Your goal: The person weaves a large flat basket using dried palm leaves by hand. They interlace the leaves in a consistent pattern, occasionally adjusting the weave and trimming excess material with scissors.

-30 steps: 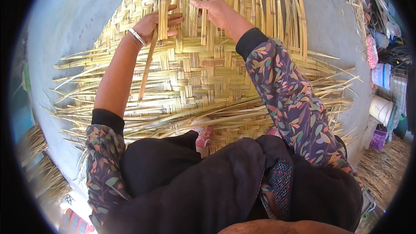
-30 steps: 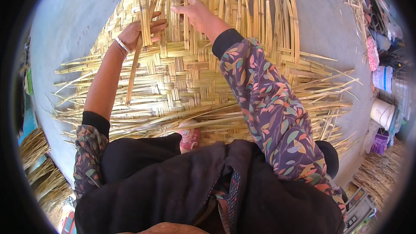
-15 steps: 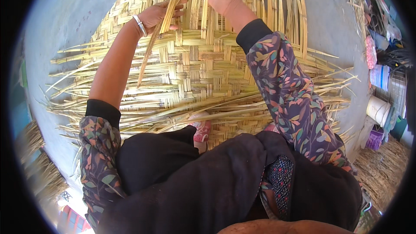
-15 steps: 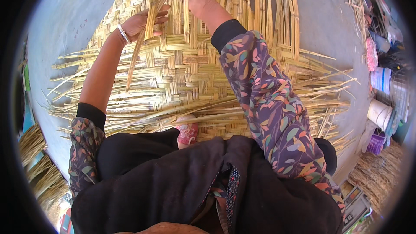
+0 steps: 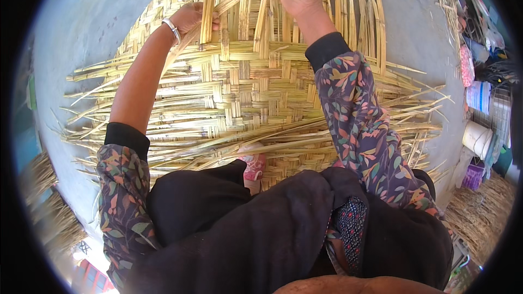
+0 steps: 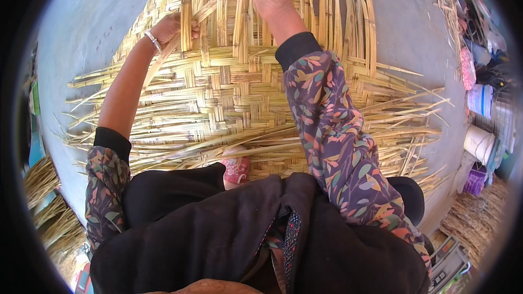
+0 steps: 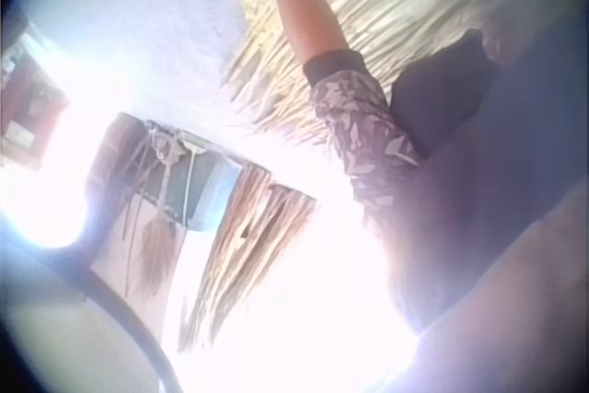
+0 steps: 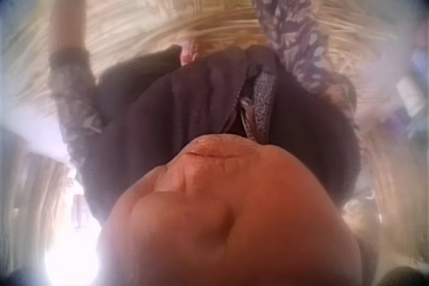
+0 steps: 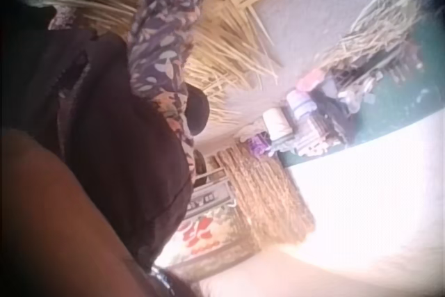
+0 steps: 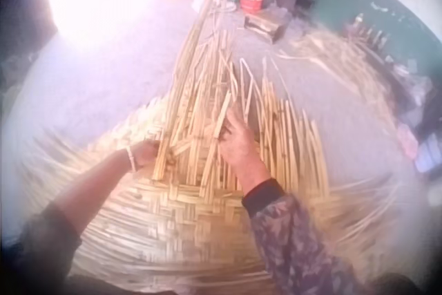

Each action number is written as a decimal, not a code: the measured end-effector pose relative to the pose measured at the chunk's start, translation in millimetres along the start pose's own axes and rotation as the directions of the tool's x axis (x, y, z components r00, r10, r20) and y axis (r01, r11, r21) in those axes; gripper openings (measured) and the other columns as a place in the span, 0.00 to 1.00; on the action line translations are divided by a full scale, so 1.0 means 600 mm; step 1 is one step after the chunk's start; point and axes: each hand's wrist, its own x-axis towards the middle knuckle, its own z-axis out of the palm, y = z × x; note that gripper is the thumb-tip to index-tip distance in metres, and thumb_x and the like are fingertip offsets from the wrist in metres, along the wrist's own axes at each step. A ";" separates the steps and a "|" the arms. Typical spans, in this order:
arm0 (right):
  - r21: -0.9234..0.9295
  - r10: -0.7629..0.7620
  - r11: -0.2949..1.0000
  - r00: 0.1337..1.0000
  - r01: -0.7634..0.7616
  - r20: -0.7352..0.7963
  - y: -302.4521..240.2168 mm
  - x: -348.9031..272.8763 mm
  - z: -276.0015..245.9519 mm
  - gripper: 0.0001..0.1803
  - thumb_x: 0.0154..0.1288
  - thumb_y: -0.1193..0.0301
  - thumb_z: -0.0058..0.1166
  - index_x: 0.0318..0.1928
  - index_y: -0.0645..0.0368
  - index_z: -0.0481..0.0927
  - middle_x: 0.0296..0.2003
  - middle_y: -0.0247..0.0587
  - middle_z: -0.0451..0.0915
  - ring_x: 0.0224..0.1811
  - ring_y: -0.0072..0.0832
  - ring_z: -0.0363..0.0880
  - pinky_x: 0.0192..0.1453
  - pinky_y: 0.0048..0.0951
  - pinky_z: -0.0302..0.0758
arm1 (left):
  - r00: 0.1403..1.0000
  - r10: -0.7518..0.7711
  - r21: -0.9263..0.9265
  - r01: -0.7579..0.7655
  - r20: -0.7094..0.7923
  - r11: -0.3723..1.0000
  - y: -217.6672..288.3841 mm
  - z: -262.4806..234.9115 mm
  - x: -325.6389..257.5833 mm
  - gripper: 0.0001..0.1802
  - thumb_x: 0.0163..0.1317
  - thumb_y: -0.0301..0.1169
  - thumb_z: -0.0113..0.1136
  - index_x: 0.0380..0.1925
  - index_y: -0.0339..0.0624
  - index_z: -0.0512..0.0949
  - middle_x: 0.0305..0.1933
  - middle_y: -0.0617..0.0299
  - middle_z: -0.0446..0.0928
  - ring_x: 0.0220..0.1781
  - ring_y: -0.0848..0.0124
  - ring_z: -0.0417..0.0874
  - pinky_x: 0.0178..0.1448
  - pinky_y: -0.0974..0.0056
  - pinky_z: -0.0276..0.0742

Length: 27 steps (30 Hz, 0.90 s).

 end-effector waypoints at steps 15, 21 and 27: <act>-0.485 -0.042 0.841 0.866 -0.239 -0.499 0.107 -0.203 -0.026 0.06 0.64 0.78 0.50 0.41 0.60 0.76 0.35 0.40 0.77 0.32 0.23 0.77 0.35 0.24 0.81 | 0.989 -0.147 0.939 0.074 -0.026 0.337 -0.016 -0.036 0.001 0.08 0.51 0.29 0.59 0.31 0.37 0.80 0.29 0.54 0.80 0.34 0.66 0.78 0.41 0.60 0.74; -0.461 -0.122 0.883 0.903 -0.090 -0.411 0.144 -0.171 -0.138 0.07 0.61 0.79 0.49 0.39 0.57 0.77 0.30 0.35 0.73 0.31 0.26 0.75 0.34 0.37 0.80 | 0.986 0.109 0.985 -0.138 0.126 0.104 -0.092 -0.090 0.058 0.12 0.54 0.38 0.59 0.33 0.42 0.81 0.35 0.49 0.79 0.40 0.52 0.78 0.48 0.53 0.73; -0.038 0.171 0.974 0.838 -0.222 -0.519 0.085 -0.195 -0.071 0.10 0.65 0.79 0.40 0.44 0.56 0.73 0.40 0.42 0.76 0.40 0.34 0.77 0.45 0.37 0.79 | 0.976 0.154 0.985 0.143 -0.156 0.095 -0.041 0.015 -0.024 0.14 0.57 0.34 0.54 0.40 0.39 0.80 0.39 0.46 0.80 0.45 0.51 0.80 0.50 0.56 0.74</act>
